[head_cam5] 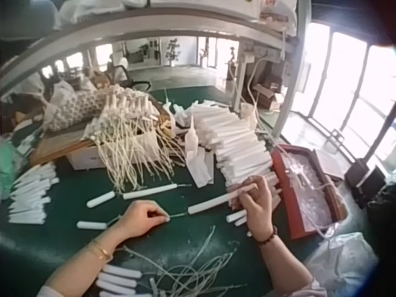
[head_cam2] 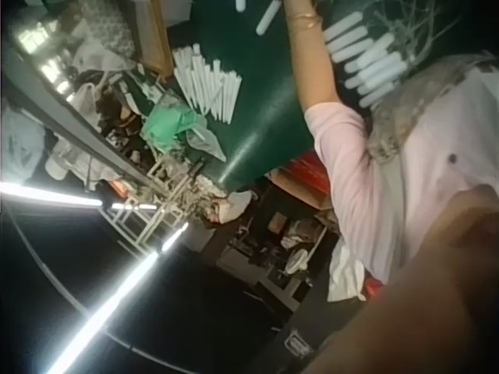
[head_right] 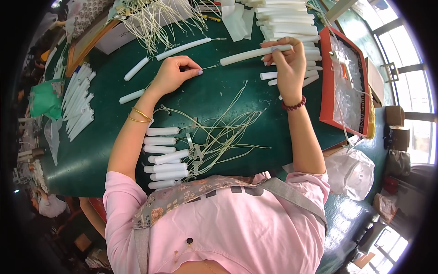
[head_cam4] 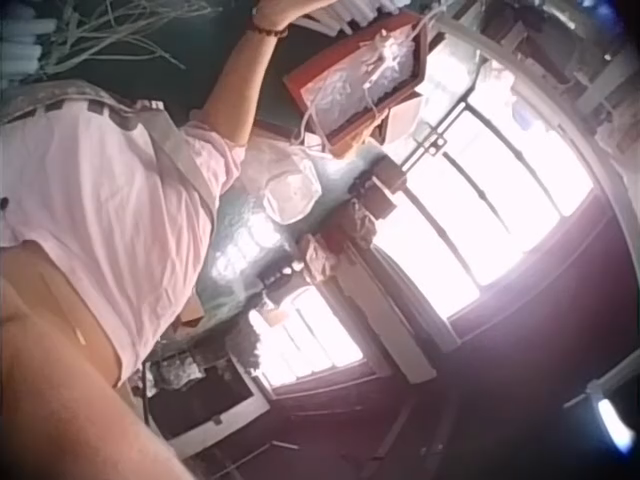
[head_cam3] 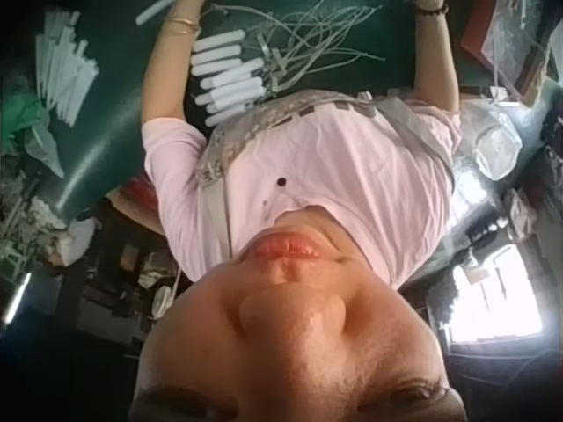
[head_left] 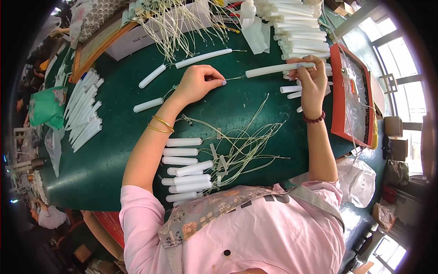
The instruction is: Assembling white plastic components by inserting and securing wire elements at a factory workbench.
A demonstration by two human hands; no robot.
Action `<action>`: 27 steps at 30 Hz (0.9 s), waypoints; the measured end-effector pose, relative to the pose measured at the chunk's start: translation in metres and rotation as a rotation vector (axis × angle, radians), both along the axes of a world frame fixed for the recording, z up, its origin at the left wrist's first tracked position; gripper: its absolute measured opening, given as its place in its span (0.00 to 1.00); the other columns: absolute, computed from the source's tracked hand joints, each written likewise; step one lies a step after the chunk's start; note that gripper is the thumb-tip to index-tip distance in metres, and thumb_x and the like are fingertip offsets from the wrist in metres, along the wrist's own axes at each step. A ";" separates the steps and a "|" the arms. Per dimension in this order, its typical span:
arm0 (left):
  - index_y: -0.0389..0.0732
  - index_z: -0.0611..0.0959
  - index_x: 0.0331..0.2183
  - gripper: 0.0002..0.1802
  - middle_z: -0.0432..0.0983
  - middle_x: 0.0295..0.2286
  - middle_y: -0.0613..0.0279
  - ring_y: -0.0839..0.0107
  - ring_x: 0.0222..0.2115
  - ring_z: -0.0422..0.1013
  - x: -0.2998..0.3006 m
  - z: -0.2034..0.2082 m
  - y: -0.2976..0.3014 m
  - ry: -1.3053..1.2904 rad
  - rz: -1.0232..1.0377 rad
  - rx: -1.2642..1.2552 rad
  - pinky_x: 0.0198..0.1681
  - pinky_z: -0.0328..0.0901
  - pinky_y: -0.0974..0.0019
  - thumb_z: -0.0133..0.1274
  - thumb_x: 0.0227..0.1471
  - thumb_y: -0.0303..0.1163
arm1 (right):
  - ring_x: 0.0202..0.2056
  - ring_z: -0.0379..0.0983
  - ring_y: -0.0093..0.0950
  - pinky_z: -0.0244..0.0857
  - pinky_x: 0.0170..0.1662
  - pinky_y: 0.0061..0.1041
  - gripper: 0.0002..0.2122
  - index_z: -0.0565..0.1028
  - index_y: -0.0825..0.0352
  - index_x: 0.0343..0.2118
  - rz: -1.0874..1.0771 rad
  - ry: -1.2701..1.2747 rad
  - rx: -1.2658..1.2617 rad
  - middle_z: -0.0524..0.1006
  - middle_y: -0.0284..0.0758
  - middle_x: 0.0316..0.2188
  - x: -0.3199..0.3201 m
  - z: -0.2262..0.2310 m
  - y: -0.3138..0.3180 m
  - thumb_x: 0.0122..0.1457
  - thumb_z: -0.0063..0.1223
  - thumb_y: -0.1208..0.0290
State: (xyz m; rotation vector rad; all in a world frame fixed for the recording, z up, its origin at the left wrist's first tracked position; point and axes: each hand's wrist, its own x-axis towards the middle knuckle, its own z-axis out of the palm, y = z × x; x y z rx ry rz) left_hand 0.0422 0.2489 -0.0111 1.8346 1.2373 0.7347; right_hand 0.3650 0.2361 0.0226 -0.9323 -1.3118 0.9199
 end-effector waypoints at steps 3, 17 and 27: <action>0.37 0.91 0.38 0.09 0.83 0.32 0.65 0.78 0.30 0.73 -0.006 0.003 -0.003 0.031 0.002 -0.041 0.38 0.70 0.71 0.68 0.55 0.30 | 0.34 0.79 0.25 0.74 0.40 0.23 0.09 0.67 0.69 0.48 0.078 0.025 -0.048 0.83 0.50 0.46 -0.013 -0.012 0.002 0.68 0.46 0.84; 0.37 0.86 0.51 0.22 0.82 0.46 0.57 0.63 0.41 0.78 -0.098 0.030 -0.057 0.370 0.216 0.183 0.45 0.72 0.63 0.66 0.54 0.29 | 0.44 0.80 0.21 0.74 0.51 0.22 0.16 0.79 0.71 0.50 0.508 -0.677 -0.108 0.84 0.32 0.47 -0.052 -0.015 0.046 0.59 0.61 0.86; 0.37 0.88 0.37 0.07 0.79 0.34 0.58 0.59 0.37 0.77 -0.102 -0.003 -0.049 0.341 0.042 0.612 0.42 0.71 0.59 0.63 0.56 0.27 | 0.30 0.68 0.14 0.66 0.37 0.18 0.16 0.79 0.69 0.51 0.439 -0.741 -0.211 0.77 0.26 0.30 -0.082 -0.016 0.035 0.59 0.66 0.81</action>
